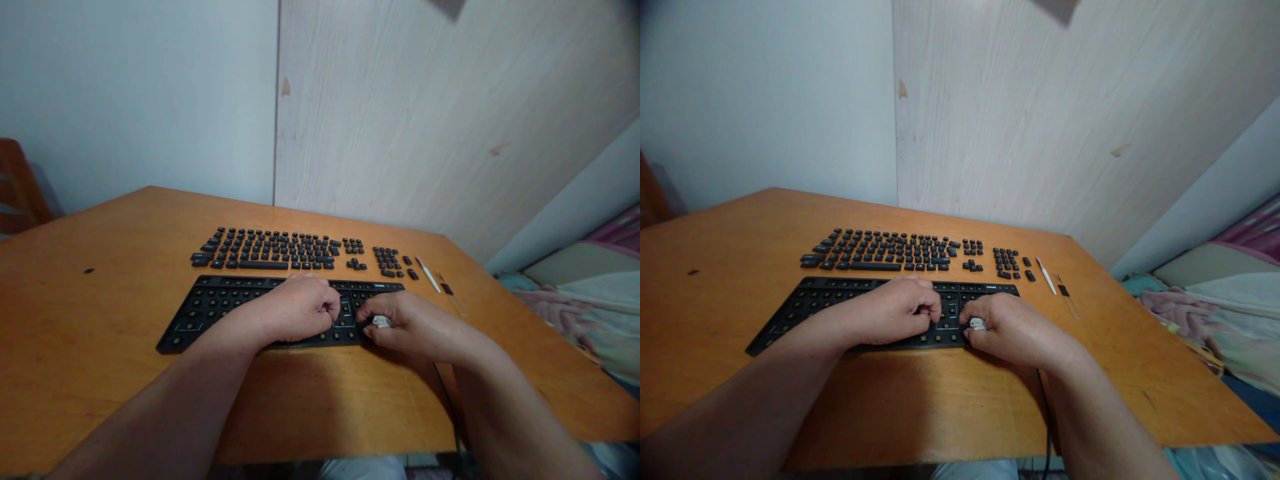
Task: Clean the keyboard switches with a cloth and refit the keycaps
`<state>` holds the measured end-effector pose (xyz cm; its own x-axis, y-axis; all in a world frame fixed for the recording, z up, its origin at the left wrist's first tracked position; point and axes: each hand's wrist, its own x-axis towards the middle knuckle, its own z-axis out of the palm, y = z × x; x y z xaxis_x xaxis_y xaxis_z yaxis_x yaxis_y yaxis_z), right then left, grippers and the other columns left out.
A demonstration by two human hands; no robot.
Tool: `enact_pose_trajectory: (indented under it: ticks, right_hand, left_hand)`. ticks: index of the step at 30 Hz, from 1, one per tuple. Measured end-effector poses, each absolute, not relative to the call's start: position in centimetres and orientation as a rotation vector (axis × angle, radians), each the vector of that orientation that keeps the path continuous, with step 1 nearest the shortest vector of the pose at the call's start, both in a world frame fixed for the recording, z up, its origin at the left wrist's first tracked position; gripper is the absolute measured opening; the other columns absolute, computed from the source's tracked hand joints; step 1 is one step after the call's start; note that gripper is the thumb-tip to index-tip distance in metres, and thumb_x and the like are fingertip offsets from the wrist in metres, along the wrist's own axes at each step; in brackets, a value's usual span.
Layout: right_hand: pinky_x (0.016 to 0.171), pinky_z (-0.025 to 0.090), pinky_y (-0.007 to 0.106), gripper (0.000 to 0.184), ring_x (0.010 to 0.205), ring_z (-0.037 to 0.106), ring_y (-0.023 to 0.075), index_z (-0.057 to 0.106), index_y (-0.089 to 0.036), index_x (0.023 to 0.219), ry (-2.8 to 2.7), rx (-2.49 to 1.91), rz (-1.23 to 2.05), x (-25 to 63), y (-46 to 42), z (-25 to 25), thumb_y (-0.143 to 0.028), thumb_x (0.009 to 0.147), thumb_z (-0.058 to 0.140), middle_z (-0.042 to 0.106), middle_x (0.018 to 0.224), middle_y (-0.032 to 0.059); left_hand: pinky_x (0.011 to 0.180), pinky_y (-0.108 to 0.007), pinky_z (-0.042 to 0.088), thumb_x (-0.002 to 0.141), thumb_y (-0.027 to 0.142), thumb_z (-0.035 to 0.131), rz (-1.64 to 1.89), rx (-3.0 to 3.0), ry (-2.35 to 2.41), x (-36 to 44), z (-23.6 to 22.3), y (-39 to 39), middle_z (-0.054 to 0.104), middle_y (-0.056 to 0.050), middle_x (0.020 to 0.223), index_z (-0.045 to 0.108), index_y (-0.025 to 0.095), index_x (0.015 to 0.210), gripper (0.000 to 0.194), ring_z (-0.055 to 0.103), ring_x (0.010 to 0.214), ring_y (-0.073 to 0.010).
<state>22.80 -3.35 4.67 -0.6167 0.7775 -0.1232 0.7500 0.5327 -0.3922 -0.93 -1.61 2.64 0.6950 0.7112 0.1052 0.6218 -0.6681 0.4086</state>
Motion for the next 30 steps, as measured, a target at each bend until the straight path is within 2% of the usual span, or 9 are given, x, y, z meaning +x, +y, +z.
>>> enact_pose_trajectory:
  ticks: [4,30]
  right_hand:
    - [0.068,0.042,0.026,0.031,0.074,0.061,0.0166,0.074,-0.025,0.103,-2.712,-1.326,0.667,22.60,-3.40,4.75,-0.016,0.080,0.057,0.073,0.085,-0.0003]
    - [0.068,0.042,0.027,0.028,0.073,0.062,0.0172,0.075,-0.025,0.101,-2.749,-1.339,0.667,22.03,-3.78,4.88,-0.018,0.081,0.057,0.074,0.084,0.0010]
  left_hand:
    - [0.069,-0.026,0.042,0.072,0.011,0.055,0.351,2.549,1.056,-0.86,2.77,-1.69,0.069,-0.001,0.079,0.073,0.022,0.079,0.022,0.060,0.075,-0.0162]
    - [0.072,-0.028,0.044,0.074,0.015,0.056,0.303,2.537,1.096,-0.94,2.30,-1.45,0.073,-0.001,0.084,0.077,0.025,0.084,0.025,0.063,0.078,-0.0179]
